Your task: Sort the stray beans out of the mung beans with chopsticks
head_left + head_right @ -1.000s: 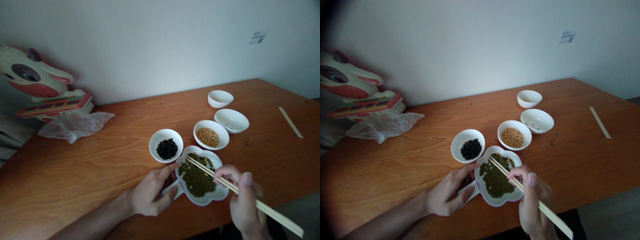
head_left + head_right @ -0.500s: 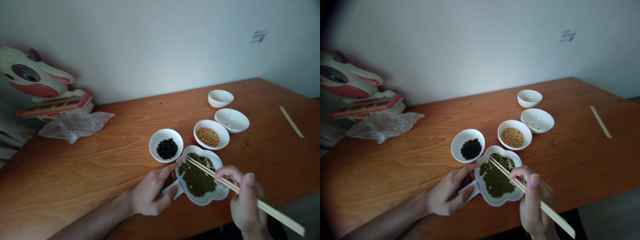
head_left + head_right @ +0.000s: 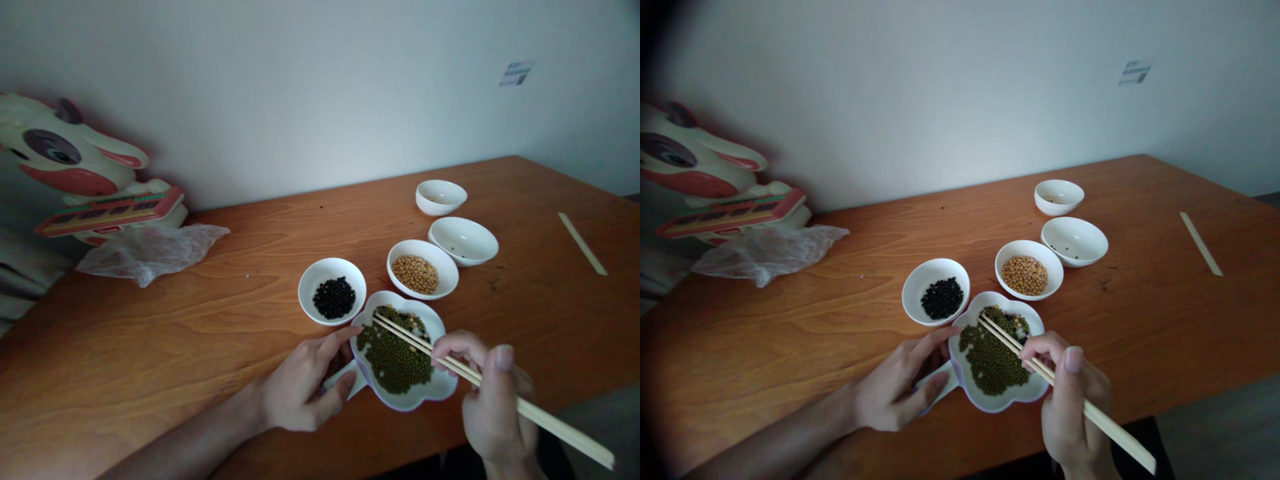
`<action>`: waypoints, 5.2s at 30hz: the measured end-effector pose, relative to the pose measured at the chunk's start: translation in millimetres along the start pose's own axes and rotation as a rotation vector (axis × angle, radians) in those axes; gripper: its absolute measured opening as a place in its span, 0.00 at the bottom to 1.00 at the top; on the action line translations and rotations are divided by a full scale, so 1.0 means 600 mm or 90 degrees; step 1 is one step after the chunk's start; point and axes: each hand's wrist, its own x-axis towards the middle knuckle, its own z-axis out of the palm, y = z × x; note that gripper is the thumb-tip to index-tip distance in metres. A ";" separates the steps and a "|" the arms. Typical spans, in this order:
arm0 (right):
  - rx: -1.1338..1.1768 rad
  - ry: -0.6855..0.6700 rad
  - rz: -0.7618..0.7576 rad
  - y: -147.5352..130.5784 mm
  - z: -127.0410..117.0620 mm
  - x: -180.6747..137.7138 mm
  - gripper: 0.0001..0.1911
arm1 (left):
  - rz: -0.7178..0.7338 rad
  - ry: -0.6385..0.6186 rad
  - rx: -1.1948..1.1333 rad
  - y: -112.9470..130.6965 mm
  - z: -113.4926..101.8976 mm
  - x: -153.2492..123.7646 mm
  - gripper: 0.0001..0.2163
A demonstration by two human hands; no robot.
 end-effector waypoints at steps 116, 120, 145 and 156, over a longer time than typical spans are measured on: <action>0.029 0.029 -0.096 0.023 -0.019 -0.006 0.42 | 0.011 0.009 0.004 -0.005 0.001 -0.002 0.33; 0.014 0.005 -0.077 0.022 -0.009 -0.007 0.43 | 0.002 0.004 0.005 -0.003 0.000 -0.001 0.33; 0.030 -0.002 -0.080 0.031 -0.023 -0.005 0.43 | 0.014 0.007 0.005 -0.002 0.000 -0.002 0.33; 0.041 0.059 -0.076 0.012 -0.014 -0.014 0.43 | 0.011 0.005 0.009 -0.003 0.000 -0.002 0.35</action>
